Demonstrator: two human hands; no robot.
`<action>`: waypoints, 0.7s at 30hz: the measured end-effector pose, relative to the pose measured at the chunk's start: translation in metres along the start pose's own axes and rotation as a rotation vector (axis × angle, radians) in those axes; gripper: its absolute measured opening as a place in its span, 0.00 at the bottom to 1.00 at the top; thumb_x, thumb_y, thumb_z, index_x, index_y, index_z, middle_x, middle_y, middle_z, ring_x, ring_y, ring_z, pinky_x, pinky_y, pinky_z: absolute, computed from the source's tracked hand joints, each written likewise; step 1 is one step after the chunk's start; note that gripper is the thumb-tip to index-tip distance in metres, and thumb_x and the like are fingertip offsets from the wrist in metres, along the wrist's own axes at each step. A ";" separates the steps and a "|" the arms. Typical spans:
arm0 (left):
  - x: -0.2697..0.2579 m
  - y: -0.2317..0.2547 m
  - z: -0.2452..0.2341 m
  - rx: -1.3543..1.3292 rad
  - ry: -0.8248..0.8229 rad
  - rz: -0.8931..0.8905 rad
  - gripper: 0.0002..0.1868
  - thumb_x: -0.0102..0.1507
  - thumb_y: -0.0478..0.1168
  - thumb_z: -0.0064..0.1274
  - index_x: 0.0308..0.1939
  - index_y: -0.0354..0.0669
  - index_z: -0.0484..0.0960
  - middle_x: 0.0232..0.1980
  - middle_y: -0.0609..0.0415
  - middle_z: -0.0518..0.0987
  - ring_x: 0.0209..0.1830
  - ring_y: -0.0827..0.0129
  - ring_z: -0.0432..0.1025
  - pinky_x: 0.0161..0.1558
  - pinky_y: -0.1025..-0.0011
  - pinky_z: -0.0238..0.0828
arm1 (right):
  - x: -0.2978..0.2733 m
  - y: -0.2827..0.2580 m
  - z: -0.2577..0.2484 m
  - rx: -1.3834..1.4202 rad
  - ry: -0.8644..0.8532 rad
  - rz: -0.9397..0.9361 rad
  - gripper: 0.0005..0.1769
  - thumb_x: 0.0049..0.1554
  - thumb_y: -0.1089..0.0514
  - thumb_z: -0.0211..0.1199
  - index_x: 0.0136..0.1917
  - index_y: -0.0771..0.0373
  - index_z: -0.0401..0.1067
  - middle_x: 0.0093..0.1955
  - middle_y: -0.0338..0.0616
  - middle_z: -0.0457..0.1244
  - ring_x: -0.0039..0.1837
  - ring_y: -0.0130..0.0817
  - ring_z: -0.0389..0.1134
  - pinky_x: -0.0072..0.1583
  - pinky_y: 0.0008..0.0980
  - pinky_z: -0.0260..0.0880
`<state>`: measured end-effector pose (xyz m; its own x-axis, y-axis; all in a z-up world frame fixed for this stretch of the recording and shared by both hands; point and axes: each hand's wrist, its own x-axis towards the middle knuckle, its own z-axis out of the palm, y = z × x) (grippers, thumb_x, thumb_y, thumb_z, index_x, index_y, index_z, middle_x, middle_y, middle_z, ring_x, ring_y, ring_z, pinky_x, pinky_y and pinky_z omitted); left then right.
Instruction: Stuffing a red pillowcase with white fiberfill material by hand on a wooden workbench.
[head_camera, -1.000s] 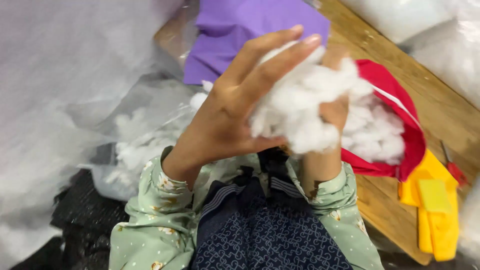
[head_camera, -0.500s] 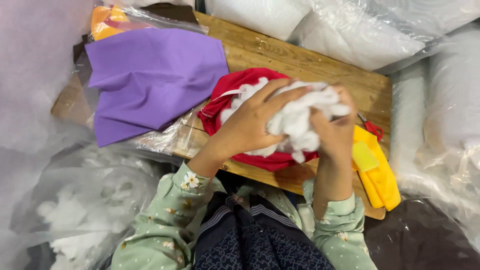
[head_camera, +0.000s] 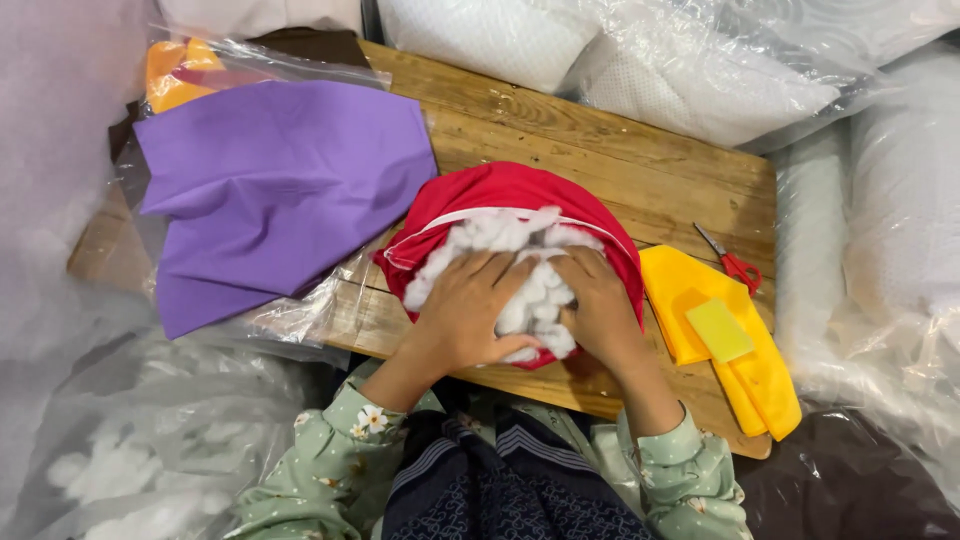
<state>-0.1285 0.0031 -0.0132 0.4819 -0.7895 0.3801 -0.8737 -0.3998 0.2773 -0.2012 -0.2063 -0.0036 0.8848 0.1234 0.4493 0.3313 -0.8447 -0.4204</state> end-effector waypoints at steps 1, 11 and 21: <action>0.010 -0.001 -0.007 -0.001 0.002 0.002 0.55 0.50 0.75 0.59 0.73 0.46 0.68 0.61 0.43 0.77 0.65 0.50 0.70 0.64 0.50 0.65 | 0.007 0.001 0.000 -0.002 0.000 0.000 0.25 0.44 0.73 0.60 0.57 0.64 0.74 0.55 0.56 0.66 0.59 0.60 0.69 0.61 0.50 0.70; 0.090 -0.054 0.011 -0.048 -0.299 -0.300 0.48 0.44 0.48 0.71 0.66 0.36 0.74 0.62 0.40 0.78 0.64 0.46 0.71 0.56 0.47 0.74 | 0.088 0.000 -0.017 0.047 -0.383 0.130 0.26 0.58 0.50 0.61 0.63 0.70 0.67 0.63 0.67 0.63 0.65 0.69 0.65 0.64 0.60 0.66; 0.077 -0.102 0.028 -0.064 -0.435 -0.434 0.24 0.50 0.36 0.68 0.51 0.43 0.84 0.45 0.46 0.83 0.46 0.46 0.80 0.46 0.51 0.80 | 0.077 0.020 -0.022 -0.128 -0.657 0.276 0.25 0.44 0.63 0.66 0.57 0.53 0.78 0.49 0.52 0.69 0.56 0.58 0.72 0.58 0.52 0.73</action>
<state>-0.0045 -0.0303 -0.0370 0.7095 -0.6839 -0.1702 -0.5916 -0.7092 0.3835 -0.1336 -0.2255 0.0401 0.9581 0.1505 -0.2438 0.0619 -0.9396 -0.3368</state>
